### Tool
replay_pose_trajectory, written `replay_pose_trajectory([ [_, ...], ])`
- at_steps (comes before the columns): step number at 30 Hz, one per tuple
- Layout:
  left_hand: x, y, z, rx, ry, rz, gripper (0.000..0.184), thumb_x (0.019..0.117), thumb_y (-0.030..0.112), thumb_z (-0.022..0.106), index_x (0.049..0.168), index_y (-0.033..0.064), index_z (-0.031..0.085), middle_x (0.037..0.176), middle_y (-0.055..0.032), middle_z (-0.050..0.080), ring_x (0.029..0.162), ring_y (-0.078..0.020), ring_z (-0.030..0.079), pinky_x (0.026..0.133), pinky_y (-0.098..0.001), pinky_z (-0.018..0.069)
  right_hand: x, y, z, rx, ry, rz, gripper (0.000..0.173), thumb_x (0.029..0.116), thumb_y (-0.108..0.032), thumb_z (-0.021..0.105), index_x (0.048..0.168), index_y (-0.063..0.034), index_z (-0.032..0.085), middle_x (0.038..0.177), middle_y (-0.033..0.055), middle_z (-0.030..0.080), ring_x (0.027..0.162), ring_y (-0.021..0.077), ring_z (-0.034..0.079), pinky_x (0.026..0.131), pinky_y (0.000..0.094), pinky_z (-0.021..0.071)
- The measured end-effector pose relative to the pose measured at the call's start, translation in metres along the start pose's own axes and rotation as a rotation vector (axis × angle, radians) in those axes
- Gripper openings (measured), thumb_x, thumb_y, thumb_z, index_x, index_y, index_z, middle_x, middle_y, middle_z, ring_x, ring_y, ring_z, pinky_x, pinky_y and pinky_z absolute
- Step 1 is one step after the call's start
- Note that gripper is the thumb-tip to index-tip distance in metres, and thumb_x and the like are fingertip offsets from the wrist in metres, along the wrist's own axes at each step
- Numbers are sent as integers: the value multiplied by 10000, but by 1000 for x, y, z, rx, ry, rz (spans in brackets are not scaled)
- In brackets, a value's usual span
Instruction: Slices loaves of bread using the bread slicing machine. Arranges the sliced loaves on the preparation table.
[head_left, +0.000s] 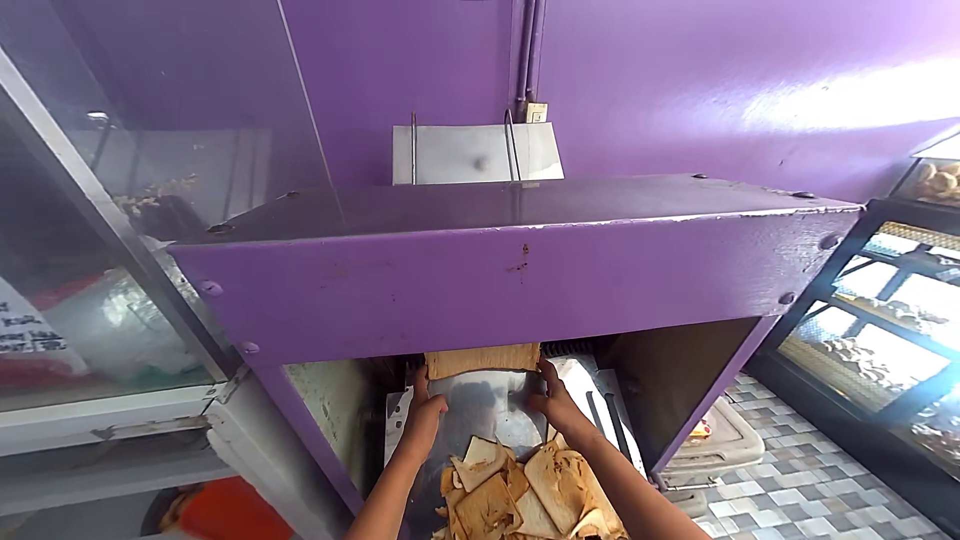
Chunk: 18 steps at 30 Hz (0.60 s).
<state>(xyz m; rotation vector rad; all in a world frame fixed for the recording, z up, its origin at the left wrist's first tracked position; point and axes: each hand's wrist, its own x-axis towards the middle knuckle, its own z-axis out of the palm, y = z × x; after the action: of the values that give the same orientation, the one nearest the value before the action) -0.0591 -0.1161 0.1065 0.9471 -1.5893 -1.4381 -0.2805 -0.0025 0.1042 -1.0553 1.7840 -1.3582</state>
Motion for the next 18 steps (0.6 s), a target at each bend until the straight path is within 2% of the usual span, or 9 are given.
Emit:
replay_pose_trajectory([
  [11,1,-1,-8,18,-41,5,848,766,-52,473,1568,-46,196,1592,-302,275,1477,-352,306,1179,-438,307,0,-1,-4,9,-19,-7,894,728,-57,665,1546,-24,305,1529,261,388,1359,372,445,1021,485,463],
  [18,-1,1,-11,46,-49,-7,832,767,-51,469,1561,-34,223,1582,-293,298,1460,-343,325,1158,-447,325,0,1,-5,-8,-19,-11,886,732,-49,658,1546,-28,308,1527,255,396,1365,356,442,1044,474,447],
])
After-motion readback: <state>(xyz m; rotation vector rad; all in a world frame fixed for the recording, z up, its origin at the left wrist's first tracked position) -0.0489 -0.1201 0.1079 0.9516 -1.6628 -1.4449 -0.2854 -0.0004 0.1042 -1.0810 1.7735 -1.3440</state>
